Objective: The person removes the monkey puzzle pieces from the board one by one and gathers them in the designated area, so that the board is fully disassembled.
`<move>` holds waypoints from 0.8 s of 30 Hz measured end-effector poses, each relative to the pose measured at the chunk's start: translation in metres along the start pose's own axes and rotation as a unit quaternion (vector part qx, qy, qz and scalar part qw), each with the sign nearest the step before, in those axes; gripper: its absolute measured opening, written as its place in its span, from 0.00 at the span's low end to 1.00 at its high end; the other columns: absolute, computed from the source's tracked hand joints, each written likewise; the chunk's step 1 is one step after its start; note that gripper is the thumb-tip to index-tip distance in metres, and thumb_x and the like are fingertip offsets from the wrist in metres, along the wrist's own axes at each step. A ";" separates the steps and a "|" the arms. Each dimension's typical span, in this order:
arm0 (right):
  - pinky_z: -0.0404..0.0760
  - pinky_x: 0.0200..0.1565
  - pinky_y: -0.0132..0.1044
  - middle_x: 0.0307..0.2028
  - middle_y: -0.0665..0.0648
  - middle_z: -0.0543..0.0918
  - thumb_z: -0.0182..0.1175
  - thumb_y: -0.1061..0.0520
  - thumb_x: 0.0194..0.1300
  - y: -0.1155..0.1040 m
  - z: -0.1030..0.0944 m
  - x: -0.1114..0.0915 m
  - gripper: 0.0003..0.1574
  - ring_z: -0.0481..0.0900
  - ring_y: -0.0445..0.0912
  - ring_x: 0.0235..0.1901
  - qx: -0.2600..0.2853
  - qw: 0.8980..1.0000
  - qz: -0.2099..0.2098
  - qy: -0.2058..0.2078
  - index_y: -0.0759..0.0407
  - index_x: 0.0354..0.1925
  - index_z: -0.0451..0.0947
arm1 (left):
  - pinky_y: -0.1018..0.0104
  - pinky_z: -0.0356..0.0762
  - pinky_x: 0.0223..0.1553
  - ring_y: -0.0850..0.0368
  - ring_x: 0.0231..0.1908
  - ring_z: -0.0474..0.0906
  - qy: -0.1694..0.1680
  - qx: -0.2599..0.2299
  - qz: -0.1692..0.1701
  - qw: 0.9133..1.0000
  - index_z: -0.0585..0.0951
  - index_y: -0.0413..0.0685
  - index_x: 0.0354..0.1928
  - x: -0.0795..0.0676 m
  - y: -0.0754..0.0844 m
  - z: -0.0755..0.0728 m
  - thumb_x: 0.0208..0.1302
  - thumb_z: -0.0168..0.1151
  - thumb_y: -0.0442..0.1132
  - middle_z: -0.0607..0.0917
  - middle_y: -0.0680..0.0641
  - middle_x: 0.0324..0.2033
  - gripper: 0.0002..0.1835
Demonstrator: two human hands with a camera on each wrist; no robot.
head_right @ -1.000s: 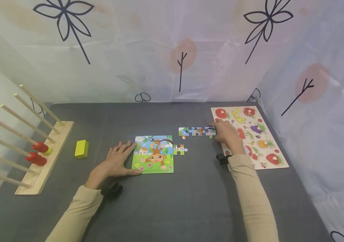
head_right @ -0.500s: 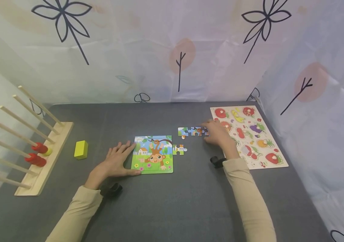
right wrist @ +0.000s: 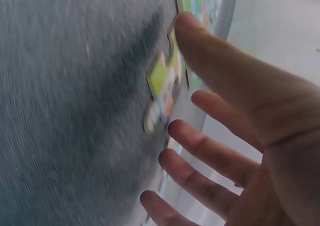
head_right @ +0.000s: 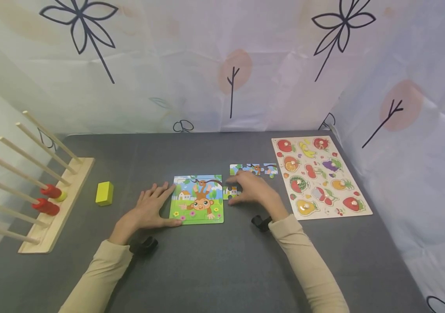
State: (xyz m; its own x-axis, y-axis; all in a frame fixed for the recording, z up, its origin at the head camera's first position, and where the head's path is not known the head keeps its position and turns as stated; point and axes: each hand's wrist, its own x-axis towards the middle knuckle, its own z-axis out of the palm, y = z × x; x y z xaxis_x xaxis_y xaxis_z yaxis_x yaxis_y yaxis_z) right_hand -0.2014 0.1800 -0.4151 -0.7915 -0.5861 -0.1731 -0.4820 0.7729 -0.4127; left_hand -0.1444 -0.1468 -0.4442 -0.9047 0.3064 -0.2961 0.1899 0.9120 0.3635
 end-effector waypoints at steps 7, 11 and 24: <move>0.80 0.46 0.46 0.47 0.59 0.85 0.70 0.55 0.66 -0.004 0.008 0.003 0.24 0.79 0.50 0.43 -0.029 0.999 -0.038 0.014 0.60 0.59 0.84 | 0.25 0.41 0.76 0.28 0.80 0.43 0.000 -0.002 0.000 1.000 0.52 0.48 0.82 0.001 -0.001 0.001 0.52 0.74 0.68 0.52 0.36 0.81 0.64; 0.80 0.50 0.48 0.52 0.58 0.87 0.67 0.56 0.69 0.001 0.007 0.002 0.21 0.80 0.54 0.52 -0.022 0.999 -0.023 0.006 0.58 0.59 0.83 | 0.25 0.41 0.76 0.28 0.80 0.42 -0.002 -0.002 0.000 1.000 0.52 0.49 0.82 0.001 -0.002 0.002 0.52 0.74 0.68 0.52 0.36 0.81 0.64; 0.79 0.40 0.39 0.49 0.59 0.84 0.67 0.61 0.68 0.010 0.001 0.001 0.21 0.79 0.47 0.40 -0.040 0.999 0.001 0.029 0.57 0.59 0.84 | 0.25 0.40 0.76 0.28 0.80 0.41 -0.002 -0.006 0.001 1.000 0.52 0.49 0.82 0.002 -0.003 0.002 0.52 0.74 0.68 0.52 0.36 0.81 0.64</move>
State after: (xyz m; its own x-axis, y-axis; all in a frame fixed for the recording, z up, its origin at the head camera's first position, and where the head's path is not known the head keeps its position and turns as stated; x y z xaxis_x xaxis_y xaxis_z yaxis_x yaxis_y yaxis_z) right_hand -0.2071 0.1867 -0.4201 -0.8115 -0.5715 -0.1215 -0.5073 0.7924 -0.3388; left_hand -0.1456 -0.1488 -0.4476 -0.9026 0.3092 -0.2996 0.1869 0.9082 0.3744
